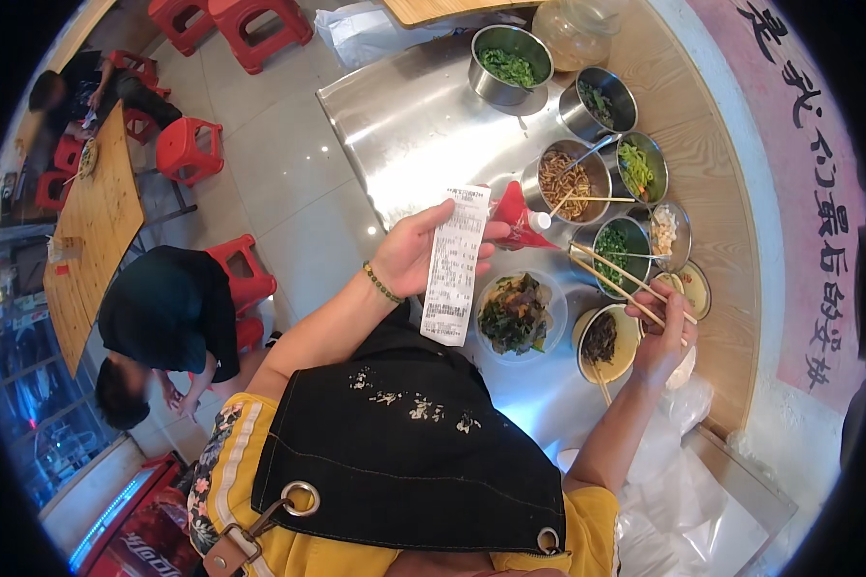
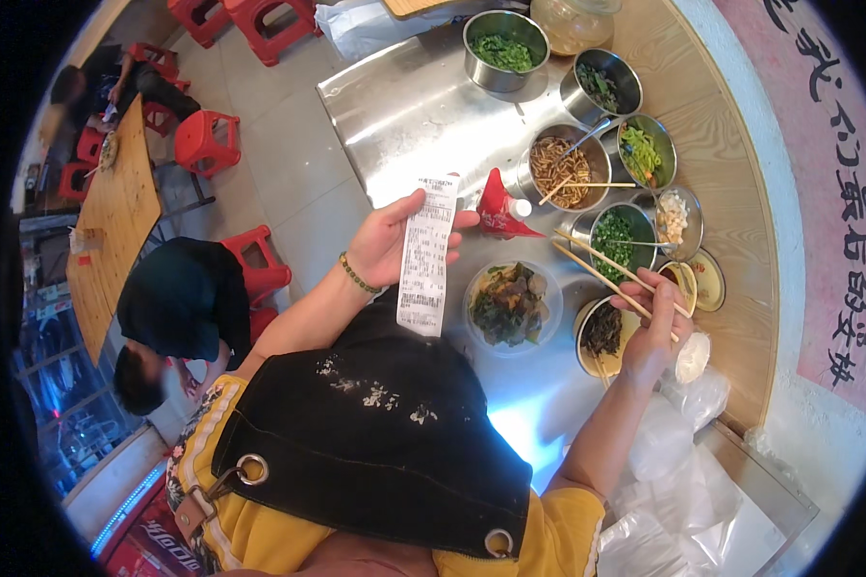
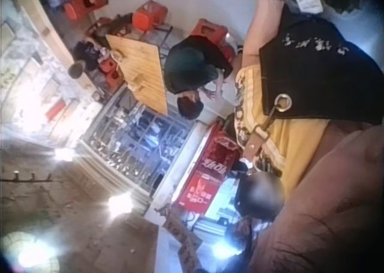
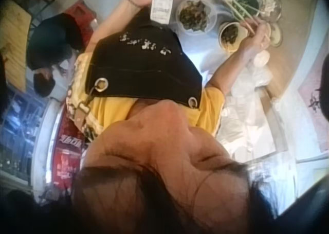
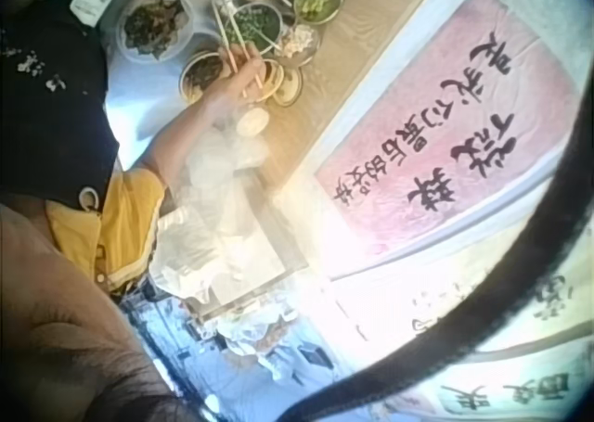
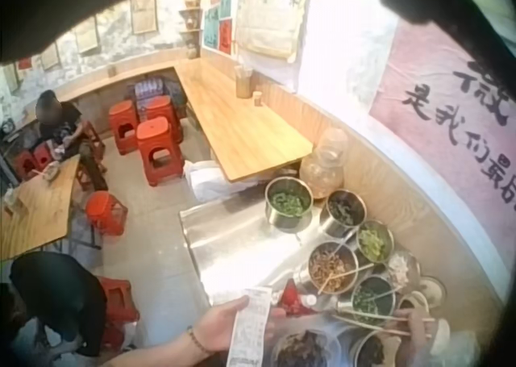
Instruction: The person assembles a mixed food bowl by adding various ingredients from metal containers using tongs and chopsticks, then adds sauces and condiments, and finally places the bowl into a plastic bag for takeaway.
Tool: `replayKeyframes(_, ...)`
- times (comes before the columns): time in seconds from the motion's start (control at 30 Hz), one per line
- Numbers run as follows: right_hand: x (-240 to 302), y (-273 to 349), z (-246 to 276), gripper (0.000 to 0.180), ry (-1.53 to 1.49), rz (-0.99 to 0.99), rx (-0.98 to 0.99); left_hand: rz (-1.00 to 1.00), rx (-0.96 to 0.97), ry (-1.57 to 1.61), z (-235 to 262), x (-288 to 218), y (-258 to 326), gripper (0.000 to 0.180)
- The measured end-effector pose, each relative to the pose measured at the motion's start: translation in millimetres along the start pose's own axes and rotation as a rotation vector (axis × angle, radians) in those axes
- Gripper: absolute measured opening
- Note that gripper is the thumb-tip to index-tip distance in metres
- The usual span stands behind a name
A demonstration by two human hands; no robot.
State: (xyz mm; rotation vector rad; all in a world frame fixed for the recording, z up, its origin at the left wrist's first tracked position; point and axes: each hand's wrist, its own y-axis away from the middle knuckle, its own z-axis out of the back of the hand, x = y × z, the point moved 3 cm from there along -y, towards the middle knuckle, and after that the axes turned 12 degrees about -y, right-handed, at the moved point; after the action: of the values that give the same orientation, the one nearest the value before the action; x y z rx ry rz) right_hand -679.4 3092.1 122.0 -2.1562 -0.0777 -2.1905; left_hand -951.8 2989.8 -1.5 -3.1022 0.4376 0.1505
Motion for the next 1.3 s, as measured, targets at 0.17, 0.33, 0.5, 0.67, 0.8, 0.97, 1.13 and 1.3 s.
replayKeyframes(0.17, -1.2, 0.5, 1.6, 0.035, -0.007, 0.008, -0.02, -0.012, -0.004, -0.094, -2.1, -1.1, -2.1, 0.05)
replayKeyframes(0.33, -0.3, 2.6, 3.1, 0.035, 0.006, -0.003, -0.019, -0.013, 0.0, -0.094, -3.0, 0.1, -2.2, 0.05)
replayKeyframes(0.5, 0.0, 4.4, 4.0, 0.035, -0.027, -0.01, -0.033, -0.017, -0.003, -0.083, 1.3, 1.9, -1.4, 0.051)
replayKeyframes(0.67, -11.7, -11.8, -5.3, 0.033, -0.002, -0.04, -0.082, -0.006, -0.084, -0.02, 13.3, -1.1, 4.6, 0.048)
replayKeyframes(0.8, -9.0, -50.3, -36.3, 0.026, -0.117, 0.056, -0.053, -0.018, -0.144, -0.073, 18.2, -10.5, 7.5, 0.048)
replayKeyframes(0.97, -34.9, -126.0, -109.8, 0.026, -0.215, 0.087, 0.111, -0.051, -0.149, -0.126, 23.6, -26.6, 8.4, 0.046)
replayKeyframes(1.13, -78.5, -207.2, -192.1, 0.024, -0.148, 0.043, 0.256, -0.115, -0.267, -0.097, 37.8, -45.3, 16.4, 0.046)
replayKeyframes(1.3, -121.3, -248.5, -248.9, 0.021, 0.071, -0.059, 0.427, -0.169, -0.302, -0.102, 59.2, -64.7, 26.4, 0.046)
